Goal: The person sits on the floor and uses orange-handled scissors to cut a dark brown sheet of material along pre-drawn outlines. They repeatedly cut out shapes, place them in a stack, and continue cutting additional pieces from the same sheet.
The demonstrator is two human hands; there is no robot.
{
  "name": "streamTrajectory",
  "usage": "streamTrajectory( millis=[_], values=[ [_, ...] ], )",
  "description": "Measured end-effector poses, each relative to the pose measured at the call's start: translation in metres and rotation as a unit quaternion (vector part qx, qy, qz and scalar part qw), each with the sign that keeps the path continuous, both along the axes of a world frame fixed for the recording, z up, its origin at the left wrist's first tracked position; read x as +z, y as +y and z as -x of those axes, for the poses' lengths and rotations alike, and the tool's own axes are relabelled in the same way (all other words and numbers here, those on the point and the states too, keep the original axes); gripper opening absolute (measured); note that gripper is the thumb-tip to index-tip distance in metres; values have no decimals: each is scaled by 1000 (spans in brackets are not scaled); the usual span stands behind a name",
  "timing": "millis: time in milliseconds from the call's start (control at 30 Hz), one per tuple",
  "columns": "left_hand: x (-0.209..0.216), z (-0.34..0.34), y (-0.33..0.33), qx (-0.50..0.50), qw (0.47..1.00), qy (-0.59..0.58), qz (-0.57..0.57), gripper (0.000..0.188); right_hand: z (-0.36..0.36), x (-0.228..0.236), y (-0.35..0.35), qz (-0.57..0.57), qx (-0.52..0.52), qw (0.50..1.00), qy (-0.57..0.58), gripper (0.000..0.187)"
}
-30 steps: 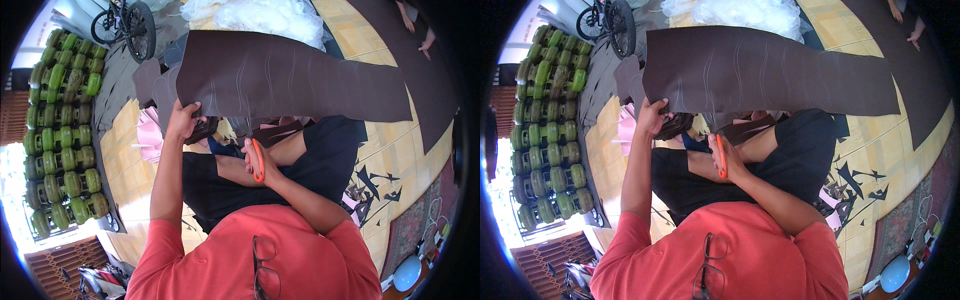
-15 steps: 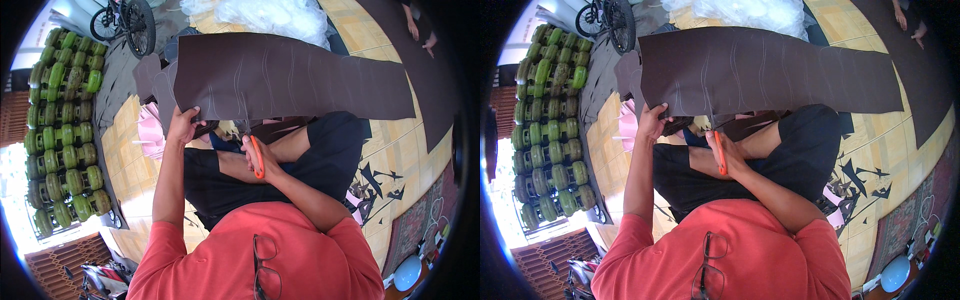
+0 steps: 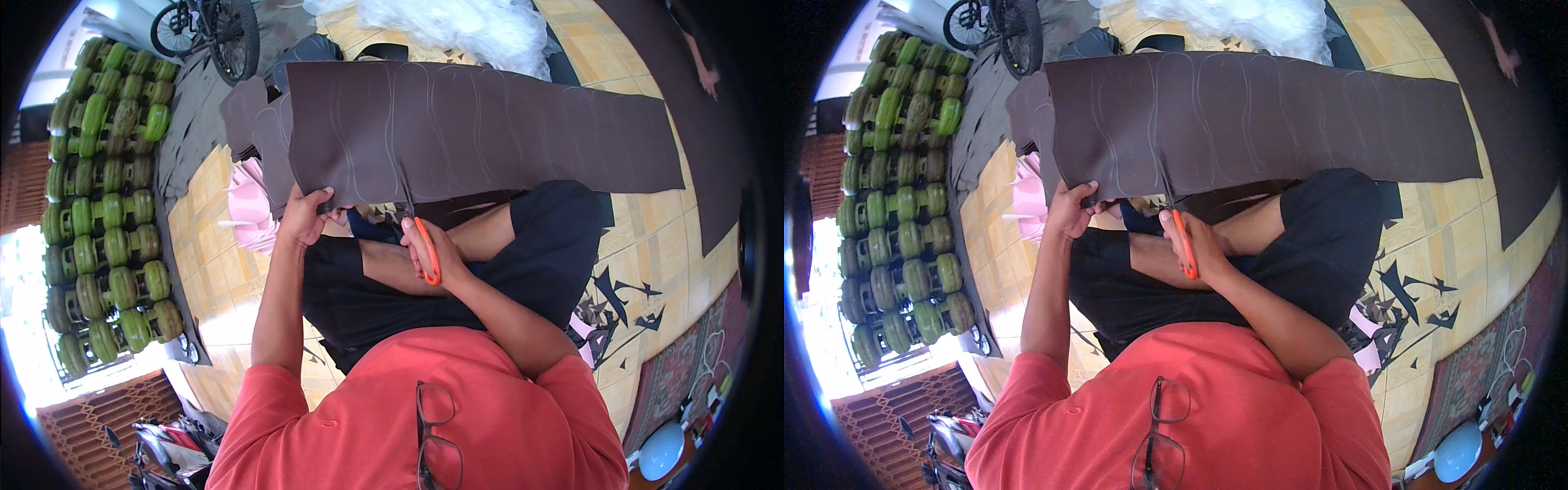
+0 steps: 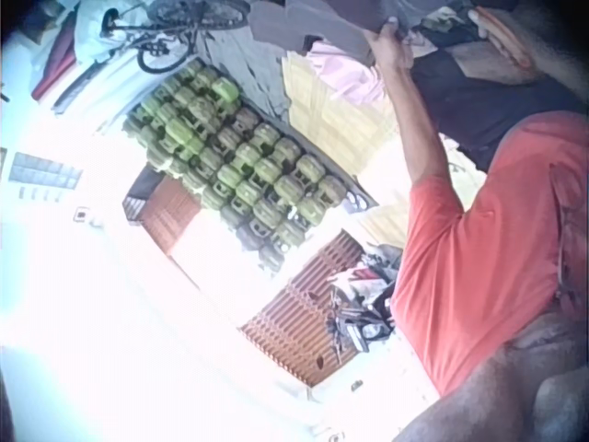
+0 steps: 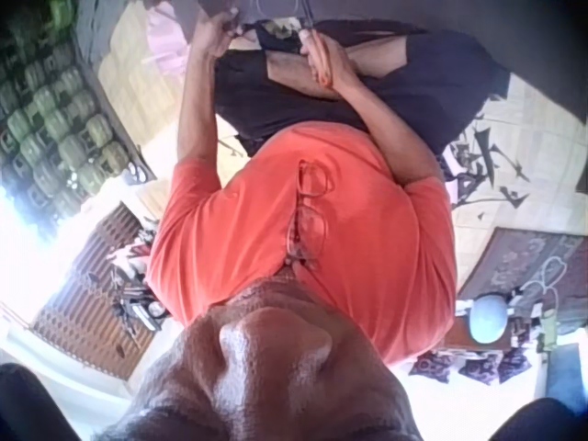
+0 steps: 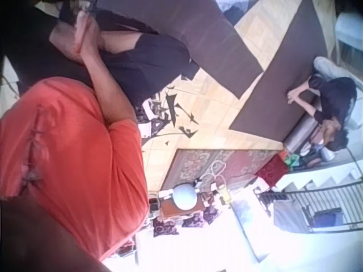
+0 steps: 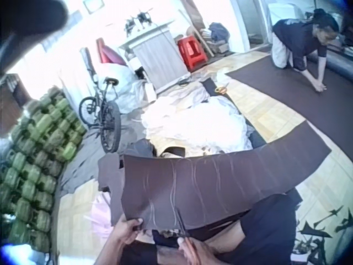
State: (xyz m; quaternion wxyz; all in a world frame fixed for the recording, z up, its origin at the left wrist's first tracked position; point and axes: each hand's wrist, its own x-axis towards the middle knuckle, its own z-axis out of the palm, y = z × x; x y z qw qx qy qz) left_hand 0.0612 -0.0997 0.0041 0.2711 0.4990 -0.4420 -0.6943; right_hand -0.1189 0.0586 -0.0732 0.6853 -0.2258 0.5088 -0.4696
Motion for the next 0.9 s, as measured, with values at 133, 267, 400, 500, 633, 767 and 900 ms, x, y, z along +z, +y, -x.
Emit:
streamTrajectory(
  millis=[133, 267, 400, 500, 633, 767, 900],
  values=[
    [-6, -8, 5, -6, 1000, 12, -12, 33, -5, 0, 4, 29, -18, 998, 58, 55],
    [-10, -12, 14, 22, 999, 21, -37, 33, -4, 8, 14, 48, -10, 995, 89, 54],
    [-6, -12, 30, 65, 995, -2, -79, 33, -5, 9, 5, -5, -8, 1000, 29, 55],
    [0, -14, 41, 74, 993, 8, -91, 33, -14, 1, 0, 5, -25, 997, 75, 56],
    [5, -14, 48, 80, 992, 6, -98, 34, -22, 1, 12, 59, -47, 992, 102, 56],
    [0, -21, 61, 118, 986, 20, -114, 28, -9, 38, 14, -8, 18, 1000, 11, 57],
    [5, -22, 79, 102, 985, 19, -141, 28, -8, 48, -4, -58, -26, 997, -53, 58]
  ],
)
